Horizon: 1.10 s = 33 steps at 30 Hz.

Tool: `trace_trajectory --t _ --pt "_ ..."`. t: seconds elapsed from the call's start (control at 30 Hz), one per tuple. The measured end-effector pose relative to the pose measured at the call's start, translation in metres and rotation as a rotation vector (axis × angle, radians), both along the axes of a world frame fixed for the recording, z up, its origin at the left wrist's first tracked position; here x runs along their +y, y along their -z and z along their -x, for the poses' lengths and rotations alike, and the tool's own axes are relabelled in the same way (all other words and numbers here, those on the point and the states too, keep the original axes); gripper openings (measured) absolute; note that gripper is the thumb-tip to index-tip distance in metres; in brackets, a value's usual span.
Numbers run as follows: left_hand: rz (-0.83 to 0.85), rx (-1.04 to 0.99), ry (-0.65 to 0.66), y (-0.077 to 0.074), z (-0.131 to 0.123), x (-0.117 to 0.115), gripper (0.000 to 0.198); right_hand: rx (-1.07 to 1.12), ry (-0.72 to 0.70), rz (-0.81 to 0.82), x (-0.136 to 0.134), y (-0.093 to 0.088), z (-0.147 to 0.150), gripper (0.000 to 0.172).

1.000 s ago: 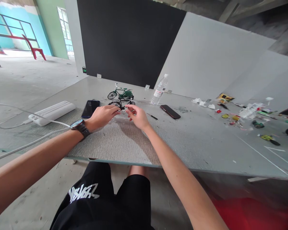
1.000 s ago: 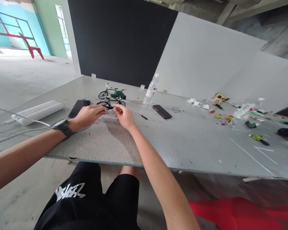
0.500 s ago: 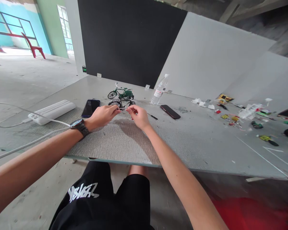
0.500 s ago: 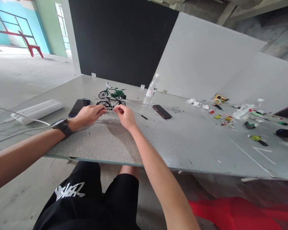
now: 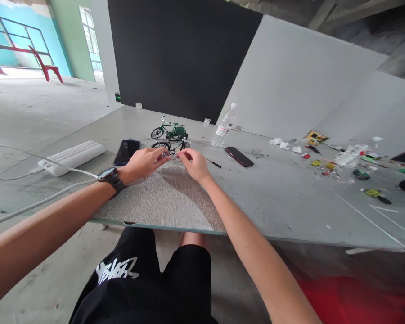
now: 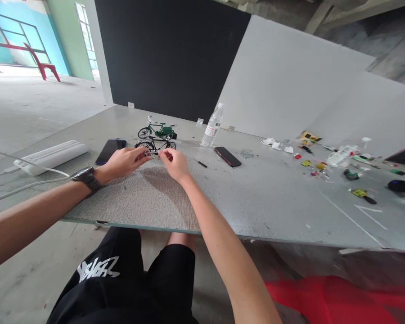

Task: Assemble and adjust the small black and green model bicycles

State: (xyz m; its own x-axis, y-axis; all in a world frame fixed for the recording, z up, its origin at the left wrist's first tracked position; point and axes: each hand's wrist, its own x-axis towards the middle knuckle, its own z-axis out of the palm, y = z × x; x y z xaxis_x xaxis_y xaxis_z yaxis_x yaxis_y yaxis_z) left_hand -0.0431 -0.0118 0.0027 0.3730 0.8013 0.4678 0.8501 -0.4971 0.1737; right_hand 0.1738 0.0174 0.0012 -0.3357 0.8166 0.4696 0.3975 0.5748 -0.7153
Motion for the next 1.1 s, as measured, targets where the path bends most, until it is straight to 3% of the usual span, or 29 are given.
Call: trace_trajectory --t 0.33,1.1 --pt "0.015 0.067 -0.013 0.0003 0.0005 0.0005 0.043 0.017 -0.029 0.059 0.0020 0.0024 -0.0003 0.058" --pt "0.076 0.050 -0.022 -0.0028 0.0012 -0.0008 0.051 0.039 -0.094 0.035 0.0029 0.0032 -0.0016 0.055"
